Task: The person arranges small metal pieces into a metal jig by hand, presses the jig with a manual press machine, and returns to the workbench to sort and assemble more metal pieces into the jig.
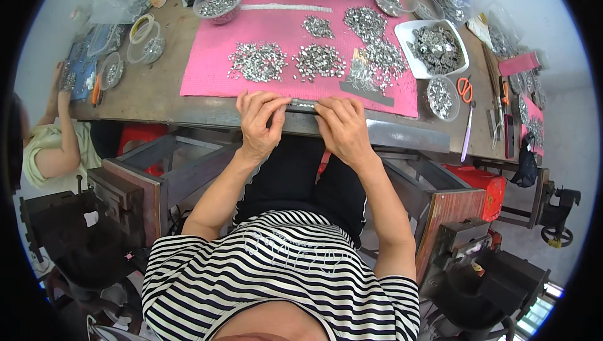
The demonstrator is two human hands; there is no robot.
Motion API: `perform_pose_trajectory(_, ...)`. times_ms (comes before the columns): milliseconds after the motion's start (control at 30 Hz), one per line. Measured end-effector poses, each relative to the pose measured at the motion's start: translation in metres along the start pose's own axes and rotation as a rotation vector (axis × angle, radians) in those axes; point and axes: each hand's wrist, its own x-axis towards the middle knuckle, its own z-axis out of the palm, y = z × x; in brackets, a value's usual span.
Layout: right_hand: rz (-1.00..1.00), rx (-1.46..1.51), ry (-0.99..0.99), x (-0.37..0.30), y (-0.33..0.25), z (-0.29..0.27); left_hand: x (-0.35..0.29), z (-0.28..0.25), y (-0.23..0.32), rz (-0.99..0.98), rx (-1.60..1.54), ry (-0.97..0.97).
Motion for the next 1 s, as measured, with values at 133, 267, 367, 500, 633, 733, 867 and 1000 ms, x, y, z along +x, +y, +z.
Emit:
perform_pose_trajectory(133, 0.072, 0.089, 0.022, 0.009, 0.016, -0.018, 0.02, -0.015, 0.0, -0.126, -0.101, -0.06)
perform_pose_trajectory(267, 0.11, 0.054, 0.119, 0.018, 0.027, -0.02, 0.034, -0.031, -0.042, -0.135, 0.139, -0.058)
perform_pose_trajectory(367, 0.134, 0.15, 0.124, 0.027, 0.021, -0.003, 0.026, -0.053, -0.071, -0.186, 0.437, -0.204)
perform_pose_trajectory(500, 0.114, 0.115, 0.095, 0.034, 0.026, 0.002, 0.034, -0.03, -0.066, -0.278, 0.519, -0.524)
perform_pose_trajectory(633, 0.146, 0.091, 0.043, 0.033, 0.029, -0.001, 0.036, -0.014, -0.054, -0.156, 0.454, -0.524)
perform_pose_trajectory(733, 0.18, 0.126, 0.023, 0.032, 0.027, -0.001, 0.043, -0.021, -0.058, -0.16, 0.43, -0.542)
perform_pose_trajectory(867, 0.16, 0.155, 0.109, 0.031, 0.026, 0.002, 0.057, -0.023, -0.075, -0.167, 0.472, -0.437)
perform_pose_trajectory(1000, 0.232, 0.156, 0.202, 0.023, 0.024, -0.001, 0.068, -0.018, -0.073, -0.149, 0.399, -0.593)
